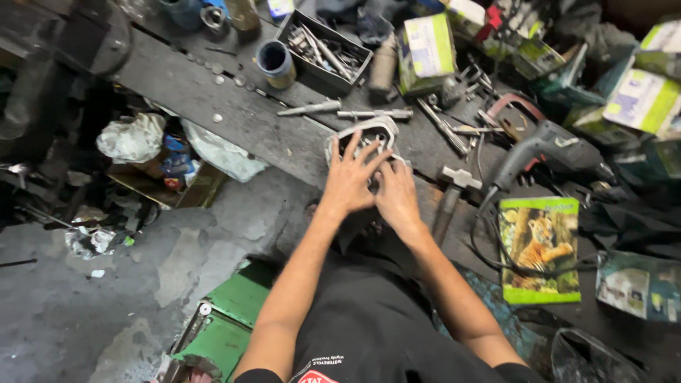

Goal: The person uses a cylindrical metal tool to manually ream the interior of a metallic engine casing on a workbench. They rotate the tool by hand to smooth the surface, then move to a grinding machine to sharpen the tool's edge.

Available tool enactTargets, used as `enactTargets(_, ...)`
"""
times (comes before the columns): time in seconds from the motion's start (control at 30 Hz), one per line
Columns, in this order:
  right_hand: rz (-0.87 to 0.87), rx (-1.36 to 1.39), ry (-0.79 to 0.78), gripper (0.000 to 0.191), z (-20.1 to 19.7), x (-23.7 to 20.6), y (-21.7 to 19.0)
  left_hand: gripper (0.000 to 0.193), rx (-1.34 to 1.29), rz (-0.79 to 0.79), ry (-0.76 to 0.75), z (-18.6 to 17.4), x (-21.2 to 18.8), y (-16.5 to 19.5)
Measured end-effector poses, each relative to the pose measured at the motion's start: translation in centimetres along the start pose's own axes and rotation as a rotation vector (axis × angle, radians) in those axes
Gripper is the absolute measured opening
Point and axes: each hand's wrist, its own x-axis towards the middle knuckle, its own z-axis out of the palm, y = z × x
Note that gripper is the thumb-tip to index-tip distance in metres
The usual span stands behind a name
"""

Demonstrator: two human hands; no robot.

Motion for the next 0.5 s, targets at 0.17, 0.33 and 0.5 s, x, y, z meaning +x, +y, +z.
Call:
enactTargets(0.17,-0.049,0.023,-0.105,0.024,-2.0,-0.2,-0.2,0.093,-0.004,-0.006,-0.055,-1.2,0.2,0.3)
enactTargets(0.33,0.052,-0.199,-0.197,0.026,-3.2,0.7,-1.8,0.103,0.015,0.028,-0.146,-2.6,1.0,0.2)
enactTargets(0.5,0.16,-0.145,-0.306,0.025,-3.9,3.1,-1.7,0.111,0.05,0.21,-0.334,-2.6,3.4,-1.5)
